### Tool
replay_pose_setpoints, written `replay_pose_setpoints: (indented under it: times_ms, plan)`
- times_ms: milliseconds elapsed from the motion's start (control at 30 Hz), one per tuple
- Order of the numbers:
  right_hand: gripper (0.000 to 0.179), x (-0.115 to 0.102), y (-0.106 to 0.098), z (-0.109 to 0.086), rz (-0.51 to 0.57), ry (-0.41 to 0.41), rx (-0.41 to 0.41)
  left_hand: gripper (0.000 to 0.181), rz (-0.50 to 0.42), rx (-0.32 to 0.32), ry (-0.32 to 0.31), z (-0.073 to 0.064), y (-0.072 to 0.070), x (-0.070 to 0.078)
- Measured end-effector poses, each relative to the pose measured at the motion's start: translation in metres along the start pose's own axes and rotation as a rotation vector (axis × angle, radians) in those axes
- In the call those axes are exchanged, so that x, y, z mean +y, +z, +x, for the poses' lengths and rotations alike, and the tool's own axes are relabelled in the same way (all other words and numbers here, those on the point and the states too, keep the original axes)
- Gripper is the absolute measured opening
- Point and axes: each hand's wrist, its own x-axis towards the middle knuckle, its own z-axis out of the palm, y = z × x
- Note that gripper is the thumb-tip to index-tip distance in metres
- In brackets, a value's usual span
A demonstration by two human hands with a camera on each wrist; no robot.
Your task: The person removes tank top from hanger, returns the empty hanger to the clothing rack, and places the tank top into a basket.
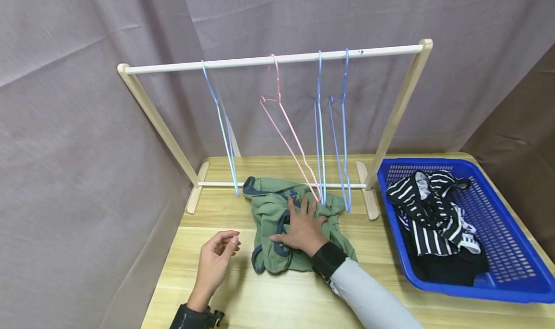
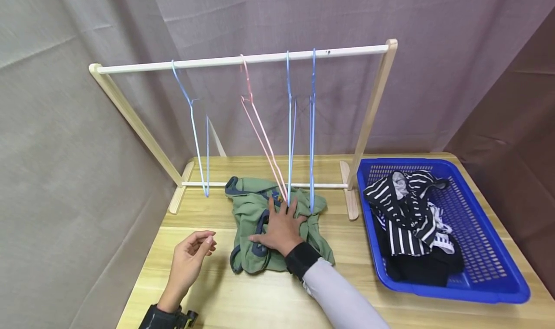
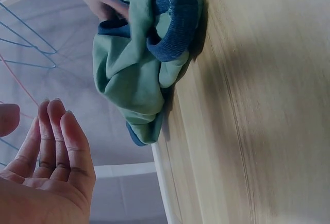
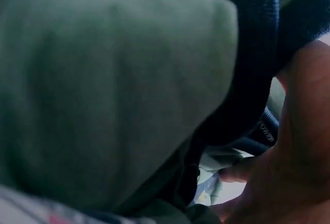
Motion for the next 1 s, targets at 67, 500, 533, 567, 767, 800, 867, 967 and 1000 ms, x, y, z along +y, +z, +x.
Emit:
replay_pose_setpoints:
  times_ms: [67, 500, 533, 567, 767, 800, 867, 967, 1000]
  plan:
    - [0.131, 0.0, 0.001, 0.002, -0.023, 0.002, -0.008, 0.013, 0.002, 0.001, 0.0, 0.0, 0.0, 0.0]
    - [0.081, -0.004, -0.001, 0.007, -0.066, -0.015, -0.102, 0.013, -0.005, -0.003, 0.024, -0.001, 0.004, 0.003]
    - [0.078, -0.004, -0.002, 0.007, -0.06, -0.021, -0.1, 0.013, -0.003, -0.003, 0.023, -0.001, 0.004, 0.003]
    - [0.076, -0.003, -0.003, 0.007, -0.055, -0.026, -0.098, 0.013, -0.004, -0.004, 0.023, -0.001, 0.003, 0.003]
    - [0.068, -0.001, -0.008, 0.008, -0.074, -0.045, -0.089, 0.013, -0.004, -0.009, 0.013, -0.002, 0.002, 0.001]
    - [0.066, -0.001, -0.009, 0.008, -0.08, -0.047, -0.094, 0.013, -0.004, -0.008, 0.008, -0.002, 0.002, 0.0]
    - [0.064, 0.0, -0.011, 0.009, -0.086, -0.05, -0.106, 0.013, -0.003, -0.006, 0.001, -0.002, 0.002, -0.001]
    - [0.059, 0.002, -0.014, 0.01, -0.09, -0.062, -0.114, 0.013, -0.004, -0.009, -0.009, -0.002, 0.003, -0.002]
    - [0.055, 0.002, -0.015, 0.01, -0.092, -0.071, -0.104, 0.013, -0.004, -0.01, -0.011, -0.002, 0.003, -0.002]
